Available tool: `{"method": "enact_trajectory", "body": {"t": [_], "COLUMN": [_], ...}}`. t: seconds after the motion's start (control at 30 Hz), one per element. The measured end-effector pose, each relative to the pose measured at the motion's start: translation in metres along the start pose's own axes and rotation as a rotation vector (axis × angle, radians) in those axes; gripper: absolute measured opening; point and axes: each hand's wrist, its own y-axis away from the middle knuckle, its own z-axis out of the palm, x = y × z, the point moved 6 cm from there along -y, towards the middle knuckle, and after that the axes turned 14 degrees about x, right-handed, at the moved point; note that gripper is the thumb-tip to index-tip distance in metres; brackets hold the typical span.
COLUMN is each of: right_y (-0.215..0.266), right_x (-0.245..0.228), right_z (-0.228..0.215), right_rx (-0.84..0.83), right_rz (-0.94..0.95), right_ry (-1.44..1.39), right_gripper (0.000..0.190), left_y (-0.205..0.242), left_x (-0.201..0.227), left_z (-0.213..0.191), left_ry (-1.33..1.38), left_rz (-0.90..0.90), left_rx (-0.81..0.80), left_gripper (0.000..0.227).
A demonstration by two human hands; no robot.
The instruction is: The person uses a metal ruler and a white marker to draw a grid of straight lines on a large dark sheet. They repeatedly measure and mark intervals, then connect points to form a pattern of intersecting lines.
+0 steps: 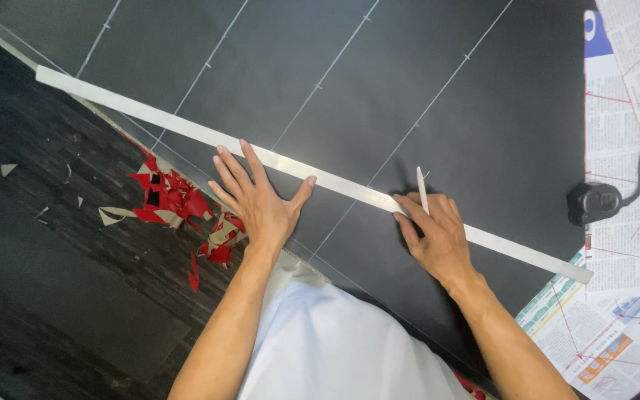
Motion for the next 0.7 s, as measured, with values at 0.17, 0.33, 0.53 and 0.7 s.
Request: {"method": "enact_trajectory", "body": {"t": [0.17,0.33,0.53,0.7], "right_y": [0.0017,0.0028,0.0011,-0.0038], "right_x": [0.0000,0.0017,0.0025,0.0007], "right_z": [0.0011,0.0024,0.0012,-0.0018], "right_rx": [0.009,0.002,0.004,-0.044], "right_rz": [-0.003,-0.001,0.025,0.089], "right_ry": [0.002,0.015,-0.013,-0.042], "right_gripper": [0.029,0.030,0.033,0.040], "left_y": [0.0003,-0.0001,-0.0004,0.0004], "left_x": [0.0000,0.0003,-0.0001,0.0006], "left_z": [-0.0008,0.0008,0.0009,-0.0007], "left_ry": [0.008,0.012,0.003,0.001], "left_rz": [0.005,0.003,-0.002,-0.008], "left_rx": [0.002,-0.007,-0.014,-0.016], "left_gripper": [0.131,0.131,0.131,0.131]}}
